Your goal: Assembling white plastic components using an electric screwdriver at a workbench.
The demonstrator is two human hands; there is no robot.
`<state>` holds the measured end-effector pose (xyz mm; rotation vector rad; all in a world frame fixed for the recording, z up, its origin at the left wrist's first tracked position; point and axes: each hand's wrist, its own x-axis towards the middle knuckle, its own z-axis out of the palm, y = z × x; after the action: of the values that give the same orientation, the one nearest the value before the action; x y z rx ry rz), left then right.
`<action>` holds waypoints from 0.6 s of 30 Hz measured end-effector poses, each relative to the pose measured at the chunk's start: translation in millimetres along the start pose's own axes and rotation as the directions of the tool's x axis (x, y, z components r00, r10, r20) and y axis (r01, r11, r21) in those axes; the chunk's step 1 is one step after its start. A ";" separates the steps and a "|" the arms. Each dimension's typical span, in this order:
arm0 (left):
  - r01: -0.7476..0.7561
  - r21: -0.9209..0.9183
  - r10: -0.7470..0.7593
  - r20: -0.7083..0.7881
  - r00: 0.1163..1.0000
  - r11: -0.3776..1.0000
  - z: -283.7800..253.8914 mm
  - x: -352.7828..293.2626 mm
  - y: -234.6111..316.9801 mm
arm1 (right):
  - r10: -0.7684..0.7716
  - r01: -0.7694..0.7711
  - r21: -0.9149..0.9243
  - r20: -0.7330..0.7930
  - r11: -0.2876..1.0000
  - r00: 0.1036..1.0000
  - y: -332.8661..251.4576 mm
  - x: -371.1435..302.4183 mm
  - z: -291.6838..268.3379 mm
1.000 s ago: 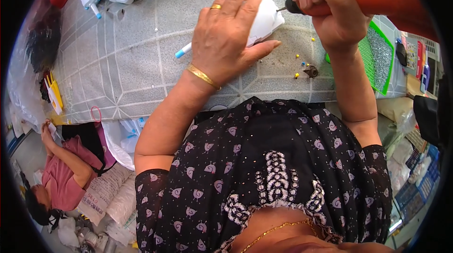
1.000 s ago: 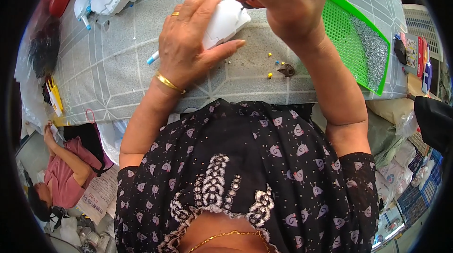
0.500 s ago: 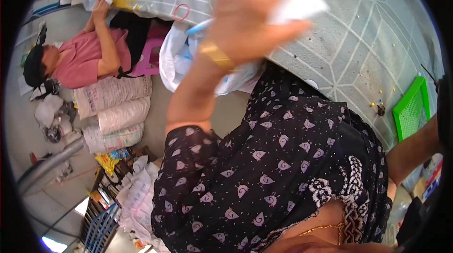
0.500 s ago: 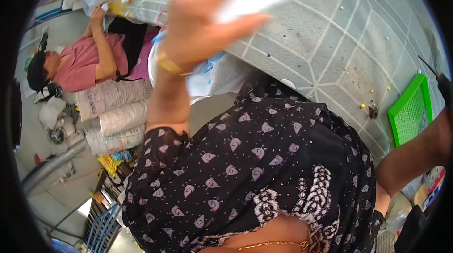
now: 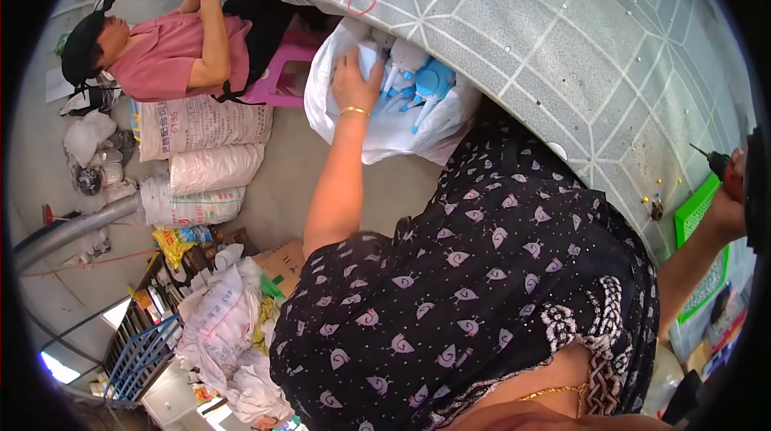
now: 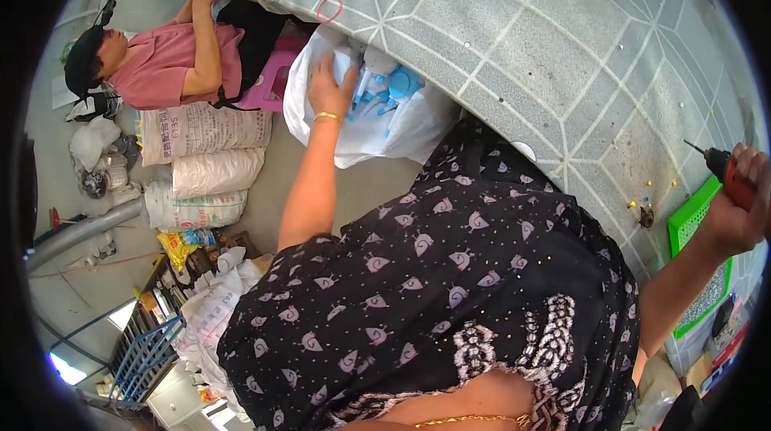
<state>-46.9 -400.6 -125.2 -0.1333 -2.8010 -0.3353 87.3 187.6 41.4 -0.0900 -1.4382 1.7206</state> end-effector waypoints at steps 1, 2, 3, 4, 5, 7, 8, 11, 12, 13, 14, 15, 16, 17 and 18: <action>0.056 0.000 -0.056 0.125 0.991 0.998 -4.5 0.1 5.6 | 0.006 -0.006 -0.006 -0.056 1.000 0.998 -3.5 -3.1 -1.1; 0.033 0.000 -0.032 0.169 0.985 0.999 -10.5 -1.3 10.0 | 0.006 -0.007 -0.005 -0.053 1.000 0.999 -4.9 -3.2 -3.2; 0.039 -0.001 -0.038 0.166 0.985 0.999 -12.8 -3.8 10.6 | 0.005 -0.008 -0.036 -0.063 0.999 0.998 -6.5 -2.0 -5.8; 0.057 -0.003 -0.055 0.174 0.983 0.998 -13.1 -4.4 10.4 | -0.003 -0.002 -0.065 -0.072 0.998 0.997 -7.3 -0.4 -9.4; 0.071 -0.007 -0.069 0.178 0.982 0.997 -14.5 -2.9 11.2 | -0.014 0.010 -0.061 -0.068 0.998 0.998 -0.7 4.7 -33.9; 0.028 0.081 -0.041 0.163 0.986 0.996 -10.6 2.3 7.5 | 0.100 -0.100 0.004 0.018 0.995 0.995 14.5 16.7 -98.8; -0.047 0.111 0.031 0.135 0.990 0.993 -7.5 0.9 -6.4 | 0.062 -0.063 0.015 0.048 0.998 0.997 15.0 13.3 -85.3; 0.022 0.286 -0.105 0.278 0.955 0.958 -38.6 17.2 9.1 | 0.038 -0.038 0.014 0.015 0.999 0.999 7.1 -4.6 -45.9; 0.067 0.305 -0.181 0.364 0.914 0.950 -55.0 31.7 8.5 | 0.052 -0.051 0.014 -0.009 0.999 0.999 1.4 -6.8 -47.2; 0.050 0.281 -0.173 0.434 0.884 0.958 -71.8 48.5 14.3 | 0.029 -0.028 0.011 -0.037 1.000 0.999 -4.2 -8.3 -46.4; 0.074 0.346 -0.250 0.499 0.830 0.935 -101.4 66.4 39.2 | 0.028 -0.026 0.035 -0.053 0.999 0.998 -0.3 -10.3 -49.2; 0.071 0.189 -0.151 0.452 0.879 0.979 -120.3 80.0 55.1 | 0.022 -0.019 0.045 -0.065 0.999 0.998 -3.8 -10.6 -49.8; 0.025 -0.009 -0.019 0.366 0.930 1.000 -138.7 95.9 91.4 | 0.026 -0.023 0.029 -0.088 0.999 0.996 -6.4 -11.3 -49.8; -0.027 -0.199 0.086 0.294 0.952 0.980 -144.7 110.0 104.5 | 0.028 -0.025 0.033 -0.085 0.999 0.996 -7.1 -10.6 -48.1; -0.058 -0.308 0.141 0.255 0.957 0.950 -143.7 126.5 126.0 | 0.032 -0.029 0.026 -0.088 0.999 0.996 -8.8 -11.7 -46.3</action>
<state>-107.5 -306.9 74.9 -0.4203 -2.9798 -0.7686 125.0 215.2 28.2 -0.1734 -1.3564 1.7373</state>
